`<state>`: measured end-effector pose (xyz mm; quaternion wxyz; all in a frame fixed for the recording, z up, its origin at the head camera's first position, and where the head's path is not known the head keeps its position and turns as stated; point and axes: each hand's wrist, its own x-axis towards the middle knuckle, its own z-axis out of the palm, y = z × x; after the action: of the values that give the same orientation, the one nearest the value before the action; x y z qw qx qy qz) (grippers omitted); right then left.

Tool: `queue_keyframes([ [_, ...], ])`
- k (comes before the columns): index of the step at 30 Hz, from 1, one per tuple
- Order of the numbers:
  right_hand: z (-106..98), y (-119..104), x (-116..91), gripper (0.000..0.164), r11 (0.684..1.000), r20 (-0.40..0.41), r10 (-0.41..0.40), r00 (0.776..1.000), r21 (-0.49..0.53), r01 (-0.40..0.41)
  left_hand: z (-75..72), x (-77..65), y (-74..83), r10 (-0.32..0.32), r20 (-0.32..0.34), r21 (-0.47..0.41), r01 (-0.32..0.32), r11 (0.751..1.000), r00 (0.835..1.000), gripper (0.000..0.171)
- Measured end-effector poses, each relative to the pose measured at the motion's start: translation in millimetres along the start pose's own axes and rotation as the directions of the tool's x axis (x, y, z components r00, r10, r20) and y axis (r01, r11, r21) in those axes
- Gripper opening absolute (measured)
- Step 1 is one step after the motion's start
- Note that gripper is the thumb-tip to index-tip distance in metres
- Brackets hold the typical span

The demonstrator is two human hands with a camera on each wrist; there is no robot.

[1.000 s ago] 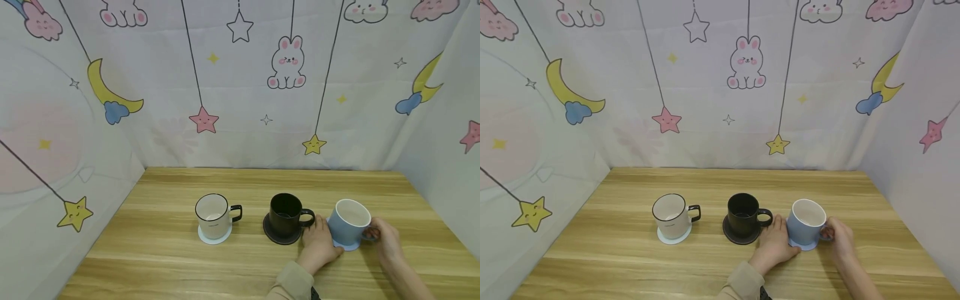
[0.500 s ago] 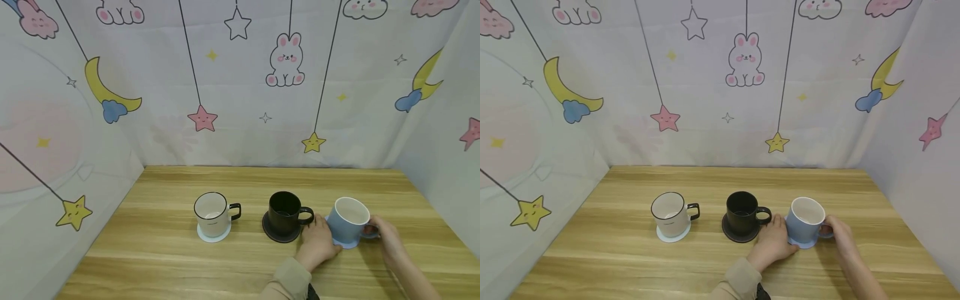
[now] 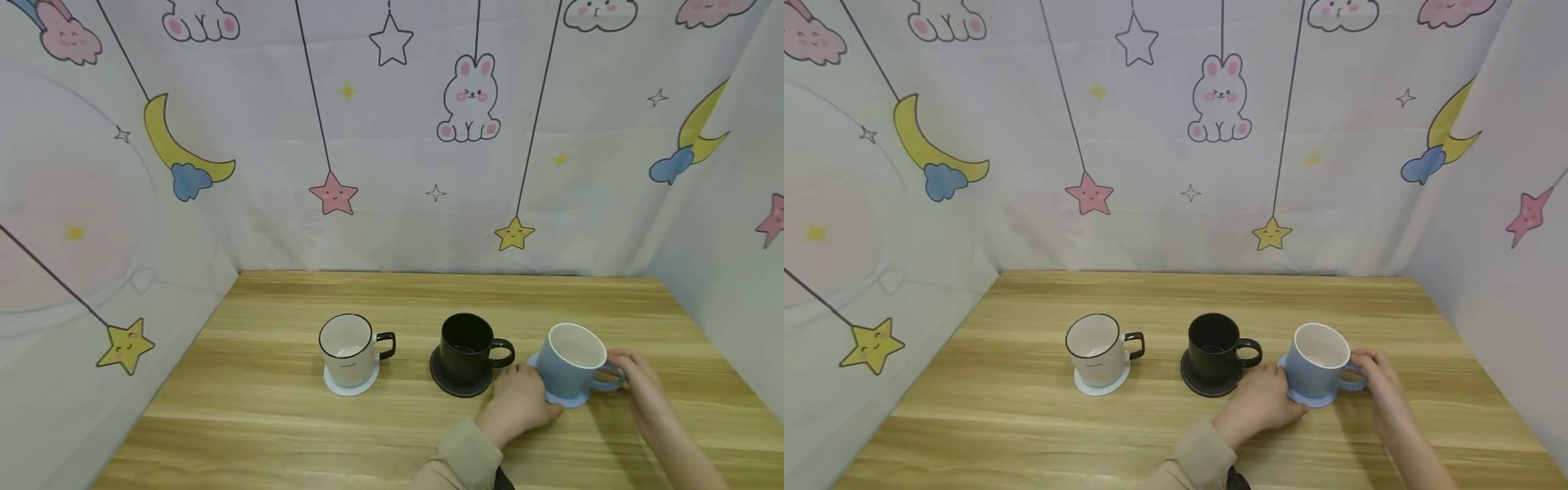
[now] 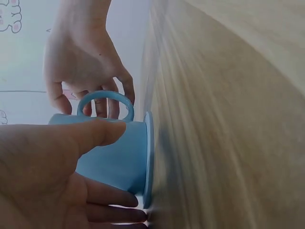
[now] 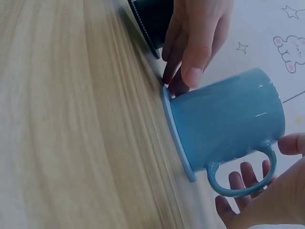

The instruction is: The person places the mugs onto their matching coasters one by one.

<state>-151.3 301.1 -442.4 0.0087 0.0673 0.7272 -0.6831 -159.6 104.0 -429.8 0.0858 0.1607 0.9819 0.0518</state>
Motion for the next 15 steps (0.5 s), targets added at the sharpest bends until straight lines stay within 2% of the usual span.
queue_keyframes([
  [2,2,-2,-1,0.007,0.997,-0.026,-0.011,1.000,-0.076,0.009,-0.5,-2.0,-0.8,0.013,-0.009,-0.009,-0.013,1.000,1.000,0.070],
  [4,4,-6,-2,0.013,0.985,-0.068,-0.029,0.997,-0.171,0.017,-0.5,-3.7,-2.0,0.025,-0.024,-0.026,-0.026,0.999,0.999,0.069],
  [6,7,-8,-4,0.022,0.961,-0.096,-0.063,0.993,-0.274,0.035,-1.0,-5.4,-3.0,0.039,-0.041,-0.035,-0.041,0.999,0.998,0.067],
  [8,9,-11,-7,0.023,0.934,-0.136,-0.123,0.983,-0.349,0.069,-1.5,-7.1,-4.0,0.052,-0.059,-0.037,-0.054,0.998,0.997,0.066],
  [11,15,-15,-11,0.019,0.901,-0.199,-0.235,0.951,-0.413,0.136,-4.1,-10.4,-5.2,0.061,-0.075,-0.036,-0.064,0.997,0.995,0.063],
  [15,24,-22,-13,0.014,0.865,-0.275,-0.375,0.885,-0.447,0.228,-9.4,-15.6,-7.4,0.068,-0.101,-0.028,-0.071,0.997,0.993,0.052],
])
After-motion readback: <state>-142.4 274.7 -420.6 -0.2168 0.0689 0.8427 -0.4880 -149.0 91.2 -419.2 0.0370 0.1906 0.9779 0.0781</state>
